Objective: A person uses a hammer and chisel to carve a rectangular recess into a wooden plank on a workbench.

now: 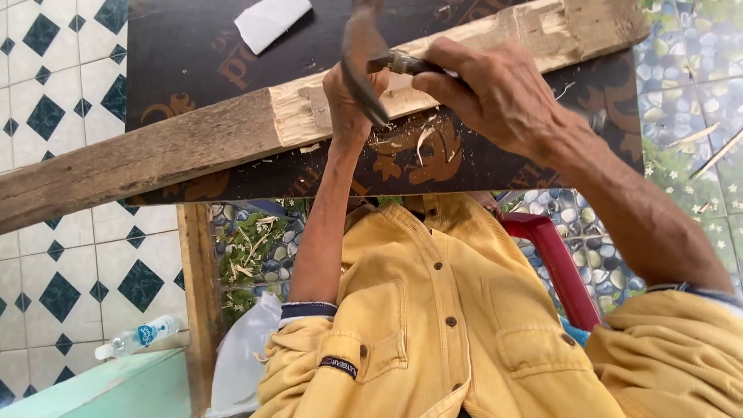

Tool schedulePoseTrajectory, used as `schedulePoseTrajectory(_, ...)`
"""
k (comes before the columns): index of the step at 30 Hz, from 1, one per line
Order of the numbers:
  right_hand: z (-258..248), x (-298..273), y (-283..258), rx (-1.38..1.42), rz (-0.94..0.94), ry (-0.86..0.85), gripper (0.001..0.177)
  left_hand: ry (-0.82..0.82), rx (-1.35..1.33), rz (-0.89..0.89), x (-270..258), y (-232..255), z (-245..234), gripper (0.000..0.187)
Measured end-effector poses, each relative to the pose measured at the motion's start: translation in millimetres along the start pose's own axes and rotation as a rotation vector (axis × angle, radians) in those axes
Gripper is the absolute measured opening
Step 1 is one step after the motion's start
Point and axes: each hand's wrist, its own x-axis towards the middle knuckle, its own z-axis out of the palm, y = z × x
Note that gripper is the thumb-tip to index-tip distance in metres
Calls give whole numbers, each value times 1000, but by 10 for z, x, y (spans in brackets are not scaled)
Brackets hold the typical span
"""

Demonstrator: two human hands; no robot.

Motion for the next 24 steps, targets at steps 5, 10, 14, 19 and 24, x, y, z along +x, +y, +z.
schedulePoseTrajectory(5,157,-433,122,175,302,106,28,92,-89,-30,174,132,53,20)
schedulePoseTrajectory(10,431,-944,398,236,469,77,25,68,-162,71,319,177,48,19)
schedulePoseTrajectory(14,585,-1289,534,197,550,-30,29,65,-205,85,387,84,54,20)
schedulePoseTrajectory(19,745,-1503,615,67,658,-175,34,62,-326,97,432,-98,49,34)
schedulePoseTrajectory(24,804,-1487,544,-46,724,-281,37,77,-266,93,465,-146,29,38)
